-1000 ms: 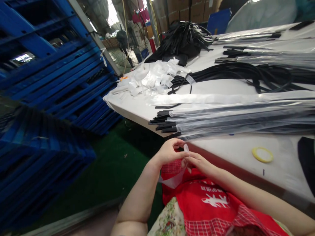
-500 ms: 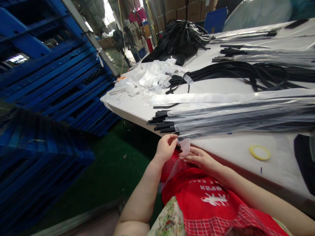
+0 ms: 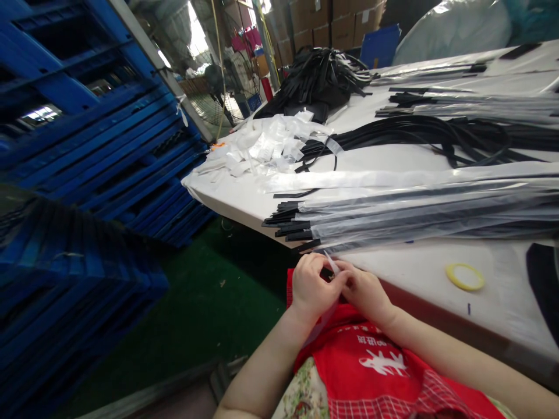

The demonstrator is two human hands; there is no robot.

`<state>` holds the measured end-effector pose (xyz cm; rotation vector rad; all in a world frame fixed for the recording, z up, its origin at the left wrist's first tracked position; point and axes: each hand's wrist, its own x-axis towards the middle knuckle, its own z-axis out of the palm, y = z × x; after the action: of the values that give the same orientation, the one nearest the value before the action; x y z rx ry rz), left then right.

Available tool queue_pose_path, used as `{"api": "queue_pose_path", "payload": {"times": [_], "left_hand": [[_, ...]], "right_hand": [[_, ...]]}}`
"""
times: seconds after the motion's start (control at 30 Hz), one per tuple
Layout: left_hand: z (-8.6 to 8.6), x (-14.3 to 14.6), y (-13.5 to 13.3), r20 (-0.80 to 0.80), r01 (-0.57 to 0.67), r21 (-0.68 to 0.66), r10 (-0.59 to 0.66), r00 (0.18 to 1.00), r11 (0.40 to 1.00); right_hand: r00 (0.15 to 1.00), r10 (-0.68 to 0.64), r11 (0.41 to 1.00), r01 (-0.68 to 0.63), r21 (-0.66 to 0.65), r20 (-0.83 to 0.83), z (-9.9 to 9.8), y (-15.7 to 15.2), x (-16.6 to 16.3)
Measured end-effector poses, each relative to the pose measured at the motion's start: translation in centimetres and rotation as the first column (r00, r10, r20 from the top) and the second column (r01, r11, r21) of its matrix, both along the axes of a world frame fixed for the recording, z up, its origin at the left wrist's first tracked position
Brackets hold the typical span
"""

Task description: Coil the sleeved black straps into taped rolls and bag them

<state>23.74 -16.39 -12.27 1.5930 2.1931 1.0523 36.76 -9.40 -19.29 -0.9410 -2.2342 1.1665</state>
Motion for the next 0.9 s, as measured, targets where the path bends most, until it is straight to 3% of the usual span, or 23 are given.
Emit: {"api": "queue_pose_path", "payload": {"times": [0.1, 0.17, 0.23, 0.3, 0.37, 0.47, 0.53, 0.63, 0.7, 0.73, 0.83, 0.9], "left_hand": [[-0.2, -0.2, 0.7, 0.037, -0.031, 0.006, 0.031, 0.999, 0.999], [-0.4, -0.5, 0.9, 0.230, -0.020, 0.055, 0.007, 0.973, 0.998], [-0.6, -0.8, 1.0, 0.526, 0.006, 0.068, -0.041, 0.850, 0.998], [-0.8, -1.0, 1.0, 0.744, 0.031, 0.053, -0.060, 0.666, 0.998], [-0.9, -1.1, 1.1, 0.828, 0.037, 0.045, -0.058, 0.558, 0.998], [-1.2, -1.0, 1.2, 0.848, 0.034, 0.048, -0.059, 0.527, 0.998], [-1.5, -0.9, 1.5, 0.846, 0.058, 0.041, -0.065, 0.529, 0.997], [-2.2, -1.1, 2.4, 0.794, 0.131, 0.050, -0.119, 0.596, 0.990], [-2.5, -1.8, 3.6, 0.705, 0.146, 0.051, -0.139, 0.695, 0.988], [-2.6, -2.4, 4.5, 0.634, 0.137, 0.051, -0.138, 0.761, 0.989], [-2.5, -4.5, 8.6, 0.364, 0.104, 0.037, -0.110, 0.925, 0.994], [-2.3, -5.9, 12.4, 0.239, 0.085, -0.023, -0.077, 0.968, 0.996]], "right_hand": [[0.999, 0.022, 0.994, -0.028, 0.108, 0.050, 0.2, -0.1, 0.2], [1.000, -0.004, 0.999, 0.003, 0.054, 0.027, 0.4, 0.2, 0.2], [0.995, 0.018, 0.995, -0.028, -0.100, -0.097, 0.5, 0.7, 0.2], [0.959, 0.083, 0.939, -0.166, -0.300, -0.271, 0.5, 1.2, 0.3], [0.912, 0.116, 0.832, -0.305, -0.463, -0.393, 0.5, 1.5, 0.3], [0.899, 0.084, 0.711, -0.357, -0.606, -0.430, 0.2, 1.5, 0.3], [0.912, 0.061, 0.704, -0.328, -0.630, -0.406, 0.0, 1.5, 0.3], [0.947, 0.068, 0.836, -0.226, -0.500, -0.314, -0.4, 2.3, 1.2], [0.981, 0.025, 0.955, -0.080, -0.285, -0.190, -1.0, 3.4, 2.7], [0.993, -0.029, 0.988, 0.011, -0.153, -0.117, -1.4, 4.0, 3.8], [0.972, -0.233, 0.958, 0.225, 0.180, 0.026, -3.1, 5.6, 7.1], [0.953, -0.301, 0.920, 0.281, 0.273, 0.033, -4.3, 6.1, 8.5]]}}
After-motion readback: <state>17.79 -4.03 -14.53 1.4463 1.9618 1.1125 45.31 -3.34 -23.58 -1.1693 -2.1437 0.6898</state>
